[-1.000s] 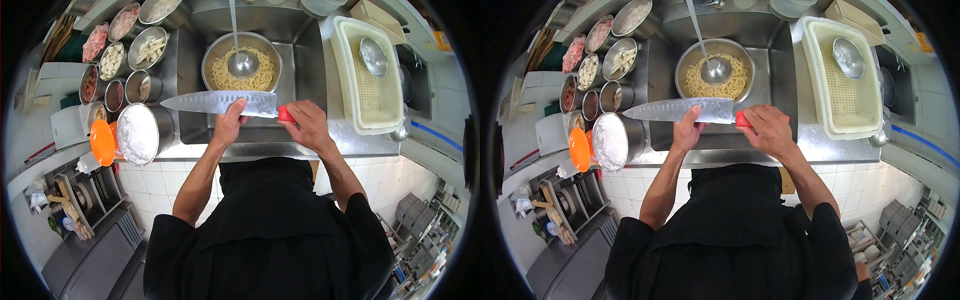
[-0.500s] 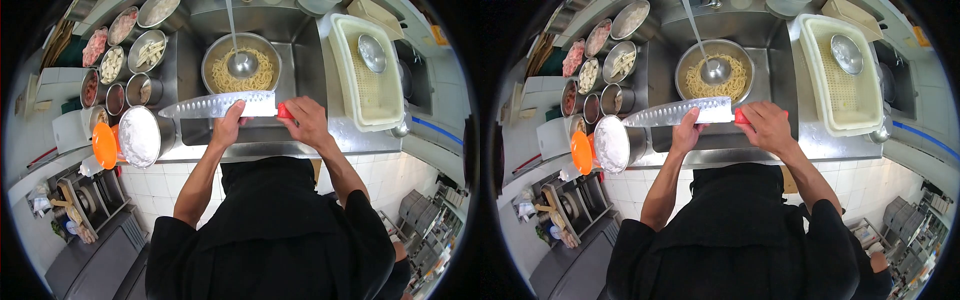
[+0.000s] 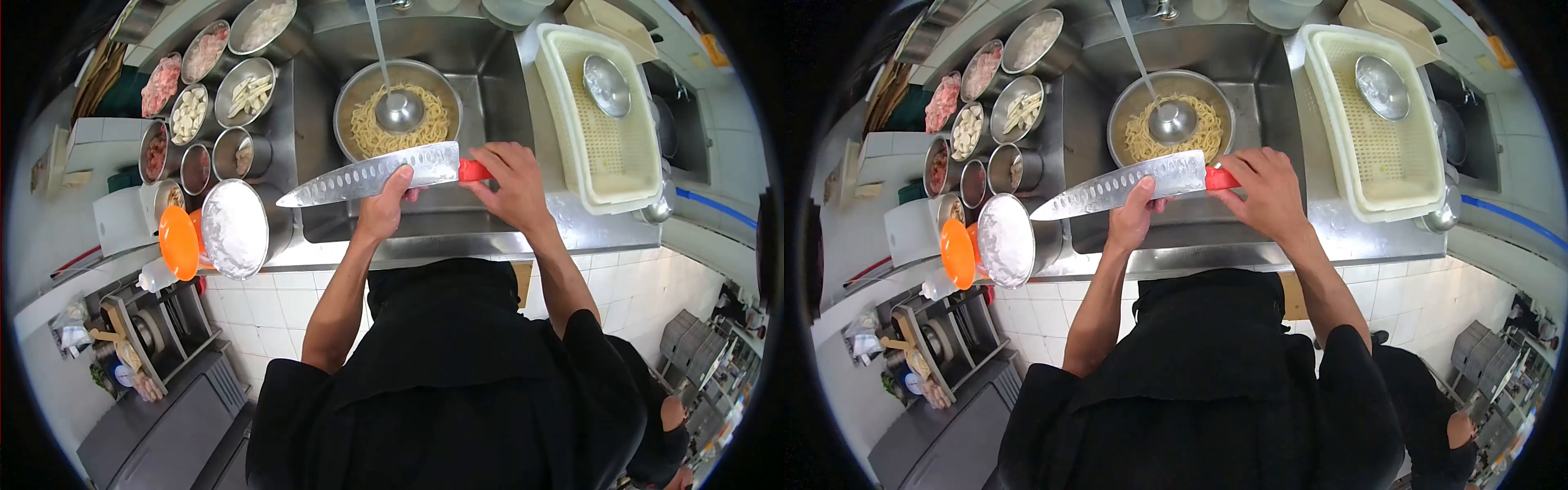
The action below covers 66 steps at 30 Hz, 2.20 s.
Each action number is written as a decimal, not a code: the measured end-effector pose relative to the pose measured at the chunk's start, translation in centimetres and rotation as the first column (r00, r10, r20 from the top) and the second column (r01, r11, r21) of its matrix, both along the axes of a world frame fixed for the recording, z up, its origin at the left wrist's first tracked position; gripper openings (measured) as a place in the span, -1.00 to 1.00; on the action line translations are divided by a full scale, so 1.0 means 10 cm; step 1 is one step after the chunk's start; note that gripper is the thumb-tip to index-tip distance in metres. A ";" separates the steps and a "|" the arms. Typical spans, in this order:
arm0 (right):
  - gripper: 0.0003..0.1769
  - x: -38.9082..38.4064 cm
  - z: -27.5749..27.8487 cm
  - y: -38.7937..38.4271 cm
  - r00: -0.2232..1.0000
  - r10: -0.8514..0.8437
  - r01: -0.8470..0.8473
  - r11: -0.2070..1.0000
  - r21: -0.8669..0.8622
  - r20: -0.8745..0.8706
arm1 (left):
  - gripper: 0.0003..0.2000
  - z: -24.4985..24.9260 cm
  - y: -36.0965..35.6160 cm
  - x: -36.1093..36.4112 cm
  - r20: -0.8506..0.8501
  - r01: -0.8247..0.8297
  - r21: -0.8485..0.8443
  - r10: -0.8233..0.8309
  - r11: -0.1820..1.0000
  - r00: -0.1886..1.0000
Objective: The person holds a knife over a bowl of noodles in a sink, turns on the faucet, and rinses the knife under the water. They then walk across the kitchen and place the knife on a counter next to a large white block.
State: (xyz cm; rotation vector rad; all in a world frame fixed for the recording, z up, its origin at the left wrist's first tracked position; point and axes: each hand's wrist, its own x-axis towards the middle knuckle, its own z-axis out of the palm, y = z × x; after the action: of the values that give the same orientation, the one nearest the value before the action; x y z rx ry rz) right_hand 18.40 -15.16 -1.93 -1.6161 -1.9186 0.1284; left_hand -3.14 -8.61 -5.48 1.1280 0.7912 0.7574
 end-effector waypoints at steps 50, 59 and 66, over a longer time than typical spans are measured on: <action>-0.59 -0.16 -0.27 -0.05 0.988 -0.148 0.146 0.989 -0.036 -0.054 | -0.72 -0.38 -0.06 -0.01 -0.057 -0.015 -0.248 0.001 0.969 0.998; -0.62 -0.14 -0.30 -0.07 0.992 -0.112 0.109 0.993 -0.052 -0.056 | -0.64 -0.50 -0.10 -0.03 -0.085 -0.065 -0.345 0.038 0.936 0.996; -0.63 -0.14 -0.27 -0.05 0.996 -0.068 0.062 0.991 -0.118 -0.049 | -0.62 -0.47 -0.06 -0.01 -0.001 -0.119 -0.357 0.127 0.927 0.992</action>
State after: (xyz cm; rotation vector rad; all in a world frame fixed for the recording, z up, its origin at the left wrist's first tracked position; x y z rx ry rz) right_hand 17.02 -15.63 -4.62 -1.7320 -1.8460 0.2582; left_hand -3.22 -9.24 -10.21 0.7470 0.9448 0.6945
